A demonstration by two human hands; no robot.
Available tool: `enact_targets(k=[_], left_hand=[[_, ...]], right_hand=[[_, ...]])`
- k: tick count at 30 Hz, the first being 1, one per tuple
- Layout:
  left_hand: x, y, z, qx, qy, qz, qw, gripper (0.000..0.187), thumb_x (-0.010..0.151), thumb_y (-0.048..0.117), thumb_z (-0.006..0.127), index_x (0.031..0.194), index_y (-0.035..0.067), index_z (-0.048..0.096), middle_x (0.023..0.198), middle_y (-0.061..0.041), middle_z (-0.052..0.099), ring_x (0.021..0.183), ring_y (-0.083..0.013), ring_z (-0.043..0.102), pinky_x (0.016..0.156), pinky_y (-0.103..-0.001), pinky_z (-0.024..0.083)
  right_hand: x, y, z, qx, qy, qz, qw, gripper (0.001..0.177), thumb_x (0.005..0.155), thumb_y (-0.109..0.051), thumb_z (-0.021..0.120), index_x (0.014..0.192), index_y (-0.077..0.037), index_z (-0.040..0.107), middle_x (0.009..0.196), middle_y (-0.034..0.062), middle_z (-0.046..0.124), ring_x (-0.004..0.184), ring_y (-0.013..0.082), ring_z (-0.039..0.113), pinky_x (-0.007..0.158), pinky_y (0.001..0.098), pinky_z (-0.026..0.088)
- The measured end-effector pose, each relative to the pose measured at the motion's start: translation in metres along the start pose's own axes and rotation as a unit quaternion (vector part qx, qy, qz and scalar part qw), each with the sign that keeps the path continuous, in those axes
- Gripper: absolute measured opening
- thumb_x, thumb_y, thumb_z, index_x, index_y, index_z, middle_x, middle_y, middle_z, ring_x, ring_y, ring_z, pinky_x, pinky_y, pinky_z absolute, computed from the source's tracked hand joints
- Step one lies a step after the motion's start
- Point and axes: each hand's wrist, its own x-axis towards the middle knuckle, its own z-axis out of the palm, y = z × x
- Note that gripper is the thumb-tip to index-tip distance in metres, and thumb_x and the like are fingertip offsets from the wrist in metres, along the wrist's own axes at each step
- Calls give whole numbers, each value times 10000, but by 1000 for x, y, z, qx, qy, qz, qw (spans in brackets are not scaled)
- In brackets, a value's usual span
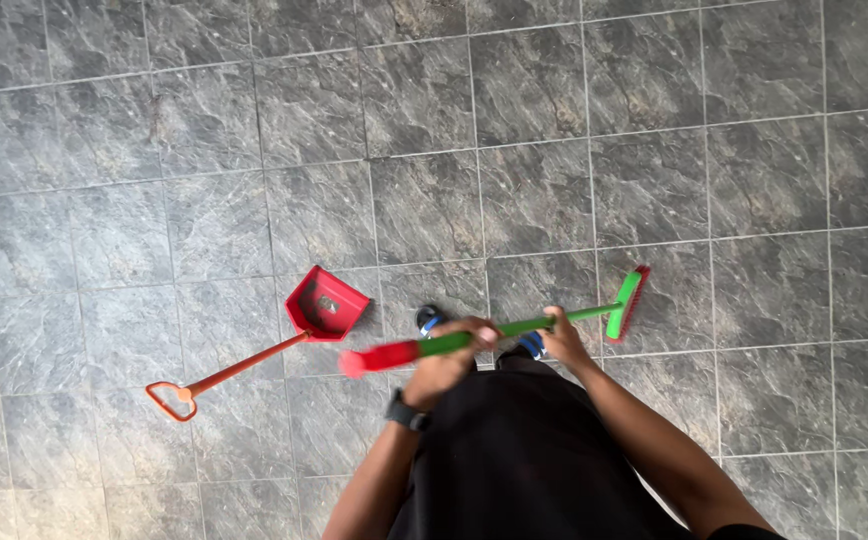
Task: The person sweeps a tiled floor using a green and red broom, gathering debris into a pile. They then use a red dustpan to collect the swept debris. The task is performed in a room with a bicycle and scooter visible in the background.
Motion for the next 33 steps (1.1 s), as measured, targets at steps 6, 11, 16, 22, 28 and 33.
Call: enact_targets(k=[6, 11, 16, 22, 28, 33], left_hand=[[13, -4, 25, -7, 0, 52, 999, 248, 999, 196, 647, 872, -17, 661, 882, -92, 678, 763, -172, 622, 703, -342, 511], [14, 31, -12, 91, 4, 202, 975, 353, 983, 71, 690, 691, 37, 494, 731, -81, 588, 724, -222, 585, 763, -381, 491], [-3, 85, -36, 124, -9, 332, 935, 343, 927, 34, 709, 659, 55, 497, 666, -71, 566, 642, -230, 559, 771, -403, 470], [-44, 129, -49, 28, 79, 344, 935, 363, 895, 6, 671, 622, 51, 436, 626, -68, 542, 607, -218, 539, 699, -410, 486], [-43, 99, -55, -51, 73, 250, 964, 369, 876, -53, 638, 609, 33, 398, 610, -81, 485, 595, -233, 474, 686, -416, 465], [-43, 79, -63, -6, 39, 215, 976, 354, 812, -77, 652, 627, 27, 369, 624, -90, 472, 635, -249, 465, 671, -402, 436]], right_hand=[[46, 4, 7, 50, -7, -4, 999, 520, 936, -181, 672, 1410, -61, 494, 1257, 222, 672, 1184, 320, 660, 974, 426, 519], [103, -72, 50, 93, -89, 18, 992, 537, 983, -309, 645, 1445, -103, 465, 1305, 210, 640, 1188, 307, 648, 961, 429, 519], [113, -163, 41, 96, -215, -58, 970, 271, 1004, -305, 581, 1186, -110, 538, 1255, 179, 657, 1158, 265, 634, 759, 416, 617], [58, -203, 27, 1, -258, 11, 966, 110, 1011, -182, 538, 1090, -140, 475, 1112, 113, 611, 839, 238, 709, 635, 430, 586], [23, -119, 53, 14, -234, -17, 972, 204, 949, -114, 664, 1057, -96, 492, 922, 132, 623, 848, 287, 649, 718, 435, 482], [30, -85, 110, -1, -198, -74, 977, 200, 938, -140, 672, 1049, -127, 506, 898, 85, 607, 835, 240, 625, 739, 401, 490]])
